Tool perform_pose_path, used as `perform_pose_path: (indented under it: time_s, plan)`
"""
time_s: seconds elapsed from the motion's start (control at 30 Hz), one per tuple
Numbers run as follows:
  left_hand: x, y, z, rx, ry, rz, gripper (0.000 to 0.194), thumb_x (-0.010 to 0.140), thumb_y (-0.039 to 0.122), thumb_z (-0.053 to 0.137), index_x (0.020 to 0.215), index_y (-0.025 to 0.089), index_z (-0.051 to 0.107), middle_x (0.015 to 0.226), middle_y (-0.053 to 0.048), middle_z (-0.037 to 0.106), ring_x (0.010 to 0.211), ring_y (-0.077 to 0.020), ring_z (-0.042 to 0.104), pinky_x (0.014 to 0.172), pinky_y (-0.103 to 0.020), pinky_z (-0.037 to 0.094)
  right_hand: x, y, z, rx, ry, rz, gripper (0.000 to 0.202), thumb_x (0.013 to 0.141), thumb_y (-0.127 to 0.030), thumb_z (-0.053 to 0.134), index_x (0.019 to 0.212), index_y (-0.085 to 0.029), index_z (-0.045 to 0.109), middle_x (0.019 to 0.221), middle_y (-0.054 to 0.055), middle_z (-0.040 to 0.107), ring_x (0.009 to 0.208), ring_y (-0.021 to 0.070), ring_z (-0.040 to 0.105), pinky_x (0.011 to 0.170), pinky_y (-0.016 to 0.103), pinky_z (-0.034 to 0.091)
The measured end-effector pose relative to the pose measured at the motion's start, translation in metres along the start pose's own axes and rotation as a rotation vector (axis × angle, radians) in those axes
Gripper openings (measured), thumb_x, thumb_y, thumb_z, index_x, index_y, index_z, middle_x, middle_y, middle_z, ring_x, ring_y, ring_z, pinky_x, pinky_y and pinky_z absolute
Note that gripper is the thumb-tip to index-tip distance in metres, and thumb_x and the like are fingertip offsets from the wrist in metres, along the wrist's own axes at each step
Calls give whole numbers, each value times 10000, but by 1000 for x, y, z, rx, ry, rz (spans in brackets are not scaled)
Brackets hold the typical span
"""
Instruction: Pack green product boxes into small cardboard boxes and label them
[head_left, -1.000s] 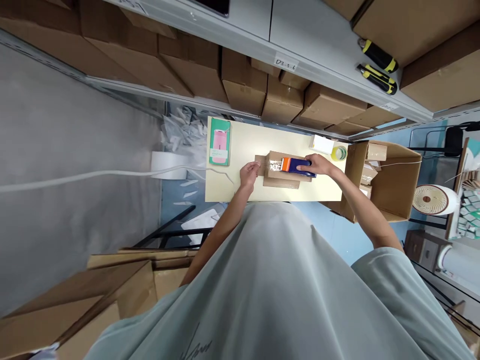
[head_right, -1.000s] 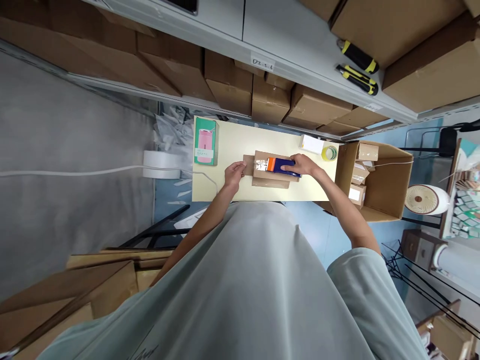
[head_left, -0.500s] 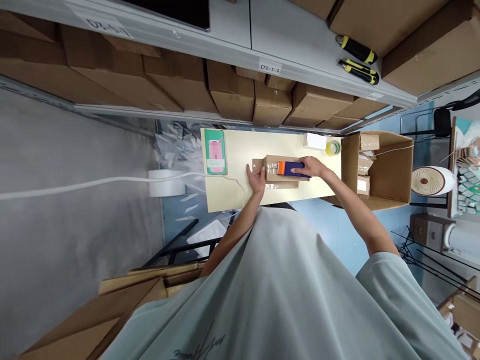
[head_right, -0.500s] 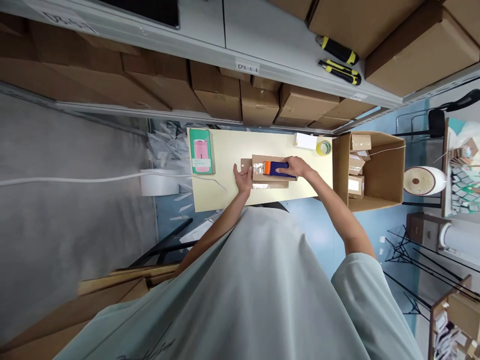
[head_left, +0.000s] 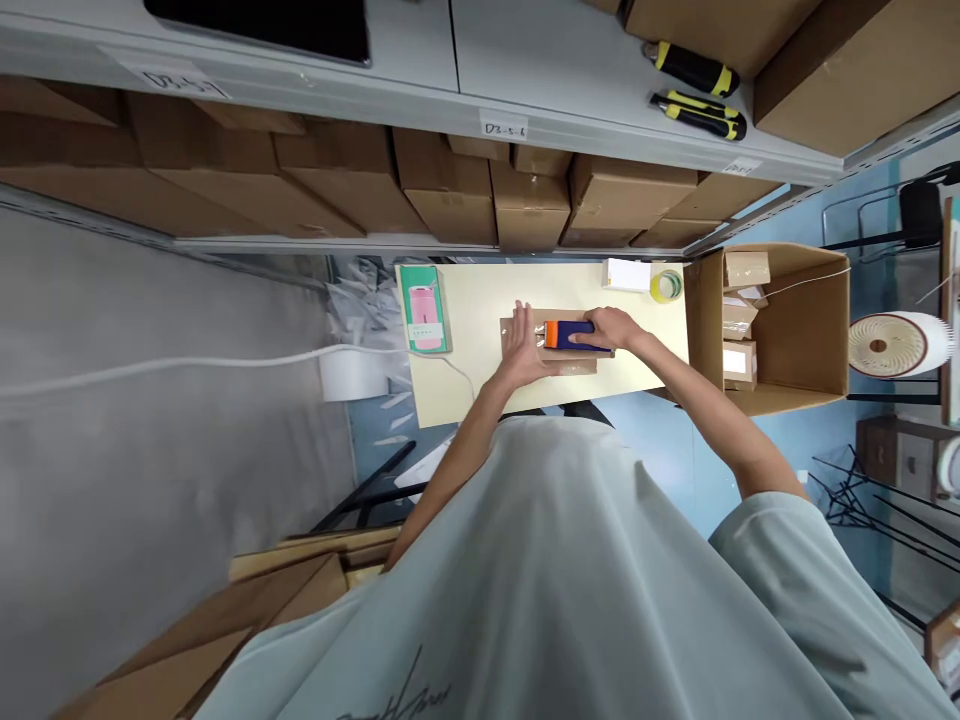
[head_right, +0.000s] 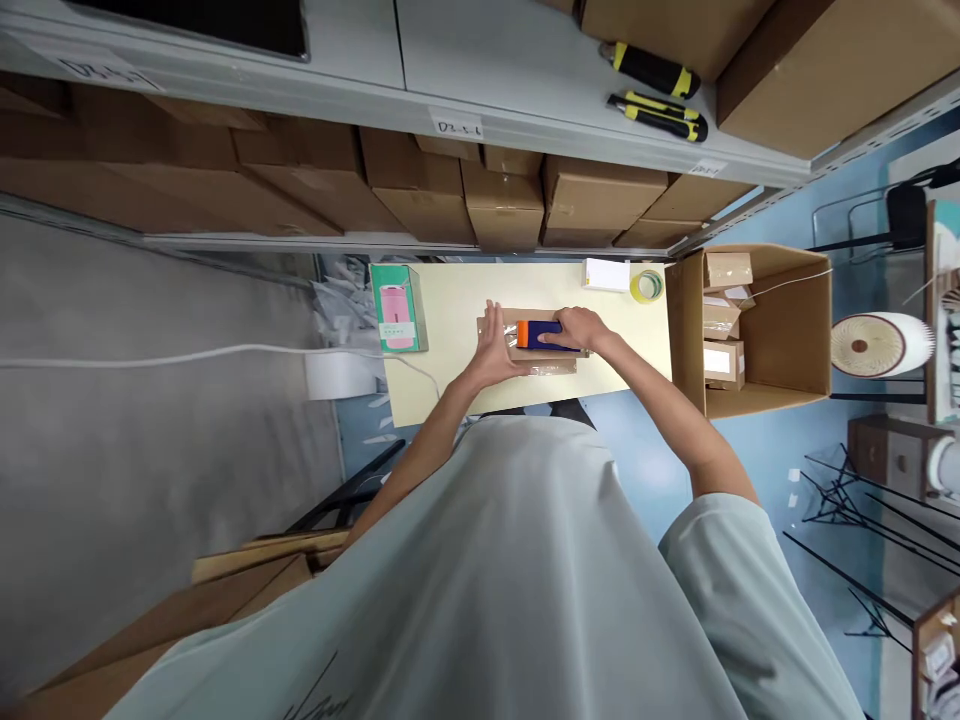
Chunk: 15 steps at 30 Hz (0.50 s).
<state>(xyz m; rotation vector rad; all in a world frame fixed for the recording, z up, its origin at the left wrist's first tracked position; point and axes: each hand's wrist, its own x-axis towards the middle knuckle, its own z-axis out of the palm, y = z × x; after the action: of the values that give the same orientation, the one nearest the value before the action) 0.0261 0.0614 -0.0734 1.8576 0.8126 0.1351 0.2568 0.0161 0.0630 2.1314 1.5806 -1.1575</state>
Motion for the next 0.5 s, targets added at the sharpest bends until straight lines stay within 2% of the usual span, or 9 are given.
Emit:
perform_pose_path:
  time_s: [0.07, 0.13, 0.23, 0.37, 0.43, 0.5]
  plan:
    - [7, 4, -3, 157, -40, 27, 1775, 614, 684, 1050, 1848, 152, -110, 1922, -256, -107, 1774, -506, -166, 1432, -698, -18, 3, 1, 0, 0, -6, -6, 671, 932, -826, 775, 1134, -187, 820, 1093, 177, 843, 987, 344, 771, 786, 375, 497]
    - [13, 9, -1, 270, -54, 20, 1728, 636, 616, 1055, 1853, 136, -75, 1929, -238, -78, 1774, -494, -180, 1434, -680, -76, 5, 1, -2, -9, -18, -30, 745, 893, -882, 778, 1119, -173, 817, 1082, 203, 838, 983, 362, 776, 791, 395, 516]
    - [20, 13, 3, 341, -43, -39, 1661, 679, 620, 1027, 1857, 122, -33, 1934, -239, -9, 1781, -492, -152, 1435, -682, -76, 5, 3, -9, -34, -38, -84, 836, 859, -937, 761, 1148, -154, 810, 1058, 226, 835, 956, 376, 782, 786, 415, 538]
    - [24, 16, 6, 390, -51, -98, 1630, 694, 705, 986, 1852, 78, 27, 1923, -278, 51, 1774, -513, -161, 1431, -696, -54, 3, 12, -22, -14, -57, -139, 898, 839, -952, 762, 1244, -150, 793, 1054, 223, 833, 951, 380, 787, 801, 423, 559]
    - [24, 19, 7, 416, -53, -123, 1615, 707, 742, 962, 1846, 56, 45, 1917, -295, 63, 1772, -526, -155, 1428, -705, -46, 0, 25, -28, 2, -72, -165, 878, 851, -938, 763, 1232, -148, 797, 1053, 226, 829, 948, 388, 784, 809, 435, 560]
    - [25, 24, 8, 435, -50, -150, 1605, 715, 763, 946, 1838, 29, 65, 1910, -312, 70, 1771, -536, -140, 1431, -700, -35, -4, 48, -33, 5, -85, -182, 829, 863, -910, 778, 1182, -145, 808, 1058, 232, 825, 952, 391, 777, 813, 440, 554]
